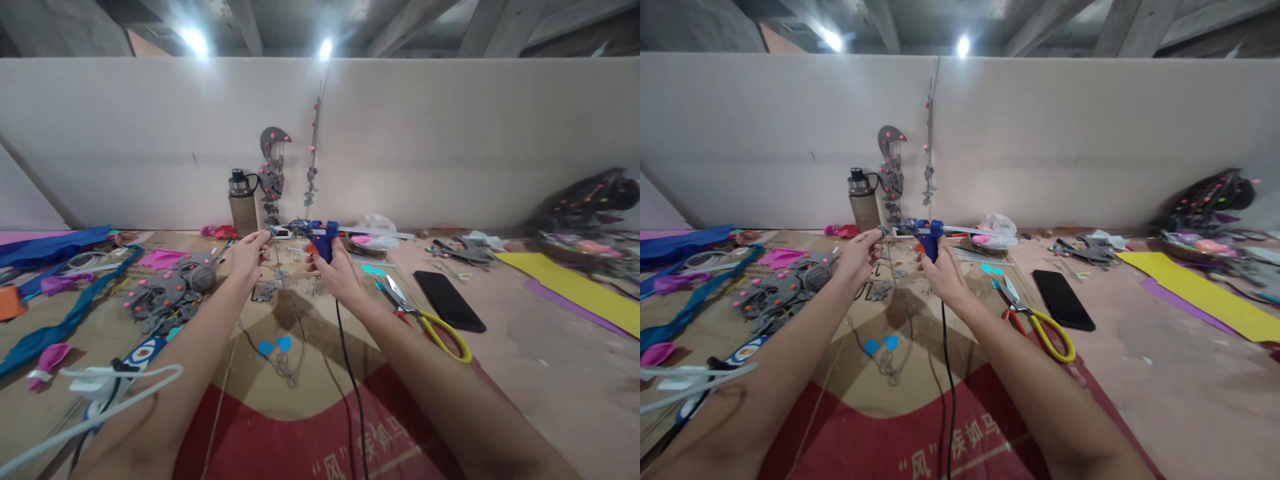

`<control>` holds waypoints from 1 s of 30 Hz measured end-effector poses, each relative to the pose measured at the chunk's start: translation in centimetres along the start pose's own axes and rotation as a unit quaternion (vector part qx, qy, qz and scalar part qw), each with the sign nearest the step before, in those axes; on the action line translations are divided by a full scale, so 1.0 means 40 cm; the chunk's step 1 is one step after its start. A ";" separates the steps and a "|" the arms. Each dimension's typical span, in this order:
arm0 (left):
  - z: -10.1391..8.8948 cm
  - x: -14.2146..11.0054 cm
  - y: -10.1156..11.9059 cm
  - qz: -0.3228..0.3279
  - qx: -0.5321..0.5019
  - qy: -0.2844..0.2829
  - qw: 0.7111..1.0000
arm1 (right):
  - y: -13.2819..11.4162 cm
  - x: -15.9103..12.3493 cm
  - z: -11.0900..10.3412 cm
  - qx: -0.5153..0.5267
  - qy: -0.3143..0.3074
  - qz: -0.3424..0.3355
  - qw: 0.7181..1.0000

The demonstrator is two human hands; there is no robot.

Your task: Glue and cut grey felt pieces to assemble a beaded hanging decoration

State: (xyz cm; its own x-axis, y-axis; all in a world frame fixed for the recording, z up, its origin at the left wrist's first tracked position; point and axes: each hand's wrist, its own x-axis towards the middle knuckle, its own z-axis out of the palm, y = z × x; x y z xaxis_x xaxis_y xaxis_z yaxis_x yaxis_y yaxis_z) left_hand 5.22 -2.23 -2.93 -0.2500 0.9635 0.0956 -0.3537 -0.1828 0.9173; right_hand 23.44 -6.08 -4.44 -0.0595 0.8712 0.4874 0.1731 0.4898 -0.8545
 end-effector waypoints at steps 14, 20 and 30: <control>0.010 0.001 -0.008 -0.009 -0.002 -0.002 1.000 | 0.005 -0.011 -0.004 -0.140 -0.007 -0.094 0.986; 0.017 0.000 -0.021 0.017 0.021 -0.020 0.999 | 0.005 -0.011 0.000 -0.185 0.000 -0.070 0.980; 0.015 0.000 -0.018 0.049 0.040 -0.012 0.998 | -0.002 -0.014 0.000 -0.229 0.003 -0.067 0.971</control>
State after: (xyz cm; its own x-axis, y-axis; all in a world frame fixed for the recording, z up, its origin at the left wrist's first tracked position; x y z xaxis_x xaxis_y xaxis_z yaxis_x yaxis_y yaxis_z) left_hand 6.03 -1.98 -3.34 -0.2582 0.9463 0.1944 -0.2550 -0.2609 0.9311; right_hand 23.44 -6.62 -4.65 -0.1066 0.8001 0.5903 0.5834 0.5311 -0.6145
